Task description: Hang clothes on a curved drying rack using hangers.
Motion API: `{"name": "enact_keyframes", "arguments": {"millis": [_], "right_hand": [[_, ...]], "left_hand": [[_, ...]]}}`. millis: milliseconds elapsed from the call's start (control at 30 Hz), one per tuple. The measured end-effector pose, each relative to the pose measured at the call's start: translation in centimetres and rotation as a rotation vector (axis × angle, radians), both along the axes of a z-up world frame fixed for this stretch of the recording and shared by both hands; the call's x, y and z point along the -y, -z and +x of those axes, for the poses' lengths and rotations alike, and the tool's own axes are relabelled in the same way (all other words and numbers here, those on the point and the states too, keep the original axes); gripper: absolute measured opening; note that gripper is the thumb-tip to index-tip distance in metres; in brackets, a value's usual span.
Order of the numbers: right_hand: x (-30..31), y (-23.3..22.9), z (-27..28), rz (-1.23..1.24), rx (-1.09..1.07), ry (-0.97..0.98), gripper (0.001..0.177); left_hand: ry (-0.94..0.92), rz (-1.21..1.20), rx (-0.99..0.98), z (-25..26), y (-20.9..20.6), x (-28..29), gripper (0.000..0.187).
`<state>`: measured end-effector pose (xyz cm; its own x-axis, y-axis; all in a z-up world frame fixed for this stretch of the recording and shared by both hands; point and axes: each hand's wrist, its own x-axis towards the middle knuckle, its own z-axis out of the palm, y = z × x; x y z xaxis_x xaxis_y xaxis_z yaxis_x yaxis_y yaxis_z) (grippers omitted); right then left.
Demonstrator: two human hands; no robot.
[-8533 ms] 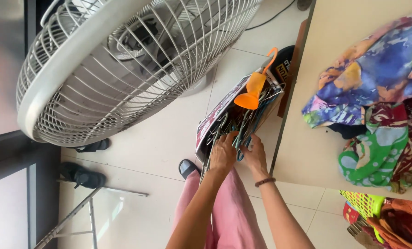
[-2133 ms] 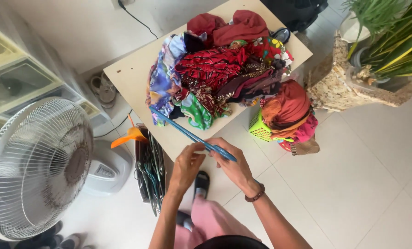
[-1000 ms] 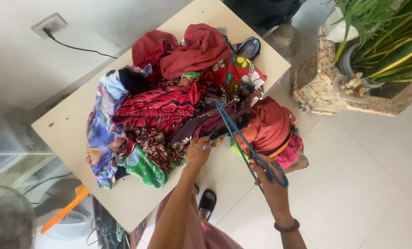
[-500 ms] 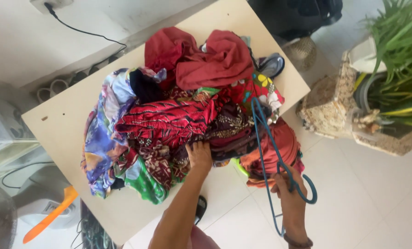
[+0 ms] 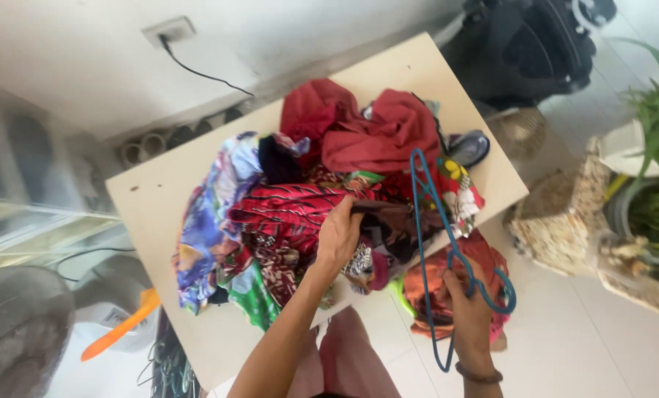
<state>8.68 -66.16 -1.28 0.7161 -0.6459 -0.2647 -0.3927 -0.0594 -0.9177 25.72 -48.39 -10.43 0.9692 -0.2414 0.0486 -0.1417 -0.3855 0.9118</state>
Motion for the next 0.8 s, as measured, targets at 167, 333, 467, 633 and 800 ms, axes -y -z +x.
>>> {"name": "enact_keyframes", "arguments": {"millis": [167,333,467,633,800], "right_hand": [[0.6,-2.0,7.4,0.099,0.115,-0.143,0.041],[-3.2,-8.5,14.0,0.289,0.24,-0.343,0.041],[-4.1,-7.7,17.4,0.365,0.27,-0.653,0.052],[-4.2,-10.5,20.4,0.296,0.28,-0.804,0.038],[-3.7,-13.7,22.3,0.422,0.31,-0.81,0.034]], "left_hand": [[0.064,-0.234,0.013,1.9,-15.0,-2.5,0.023],[0.054,-0.187,0.073,1.8,-25.0,-5.4,0.022],[0.074,-0.4,0.003,1.1,-28.6,-7.8,0.025],[-0.214,-0.158,0.035,-0.3,-30.3,-12.5,0.034],[-0.451,-0.048,-0.085,-1.3,-26.9,-15.9,0.052]]}}
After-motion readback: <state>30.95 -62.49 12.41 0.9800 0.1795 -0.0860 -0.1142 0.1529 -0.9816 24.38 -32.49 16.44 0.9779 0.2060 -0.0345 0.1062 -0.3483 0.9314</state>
